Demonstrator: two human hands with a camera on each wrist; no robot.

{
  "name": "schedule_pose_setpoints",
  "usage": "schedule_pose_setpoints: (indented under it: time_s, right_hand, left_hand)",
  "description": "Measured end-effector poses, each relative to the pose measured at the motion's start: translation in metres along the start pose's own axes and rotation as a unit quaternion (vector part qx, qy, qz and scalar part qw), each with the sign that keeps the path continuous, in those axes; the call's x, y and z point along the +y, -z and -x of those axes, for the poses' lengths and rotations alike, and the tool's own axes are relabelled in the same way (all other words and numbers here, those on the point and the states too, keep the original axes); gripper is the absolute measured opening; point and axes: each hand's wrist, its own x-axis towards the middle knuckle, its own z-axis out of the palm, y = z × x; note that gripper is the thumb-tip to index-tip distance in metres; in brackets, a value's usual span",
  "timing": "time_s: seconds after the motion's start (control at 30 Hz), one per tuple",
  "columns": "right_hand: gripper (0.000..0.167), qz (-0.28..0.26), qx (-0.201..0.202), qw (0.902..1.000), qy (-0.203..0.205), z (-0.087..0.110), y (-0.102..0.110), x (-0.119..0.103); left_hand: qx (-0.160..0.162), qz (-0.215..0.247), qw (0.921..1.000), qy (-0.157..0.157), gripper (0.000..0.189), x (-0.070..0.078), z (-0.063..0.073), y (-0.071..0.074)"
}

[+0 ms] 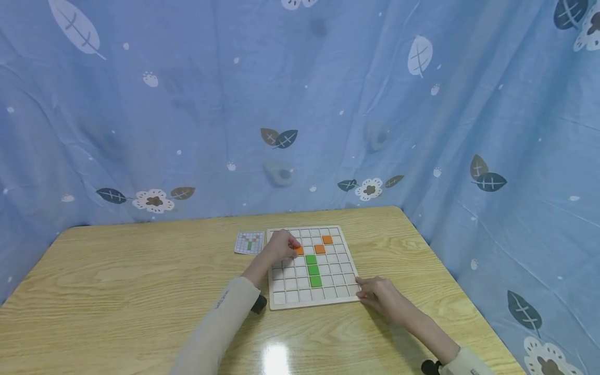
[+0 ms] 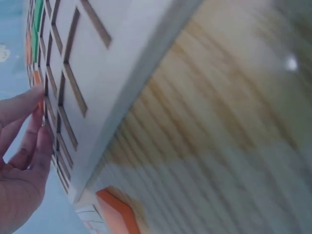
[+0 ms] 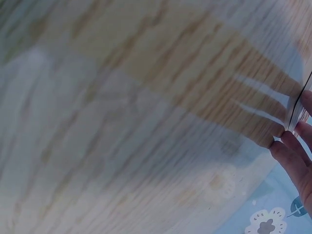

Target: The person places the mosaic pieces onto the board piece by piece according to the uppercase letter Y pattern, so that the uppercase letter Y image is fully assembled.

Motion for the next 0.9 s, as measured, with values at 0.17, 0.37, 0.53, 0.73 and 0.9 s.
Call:
schedule_pose_setpoints:
  time_s: [0.17,0.37,0.53,0.73,0.9]
  right_hand:
    - [0.013,0.001,0.003,0.9999,0.010,0.001,0.000,0.000]
    - [0.013,-0.007,0.003,0.9999,0.011,0.000,0.000,0.000]
    - [0.013,-0.009,-0.002,1.0000,0.001,0.000,0.001,-0.001]
    - [0.013,-0.001,-0.001,1.0000,0.002,-0.001,0.001,-0.002]
    - [0.013,0.006,-0.002,1.0000,0.000,-0.001,0.000,-0.001]
  left_hand:
    - [0.004,-0.023,0.9996,-0.017,0.026,-0.007,0.000,-0.002]
    - [0.016,-0.003,0.9990,-0.042,0.028,-0.014,0.005,0.003]
    - [0.015,0.020,0.9967,-0.077,0.023,-0.025,0.018,0.014]
    - [-0.006,0.053,0.9902,-0.129,0.023,-0.042,0.043,0.037]
    - [-0.040,0.096,0.9853,-0.135,0.029,-0.059,0.065,0.054]
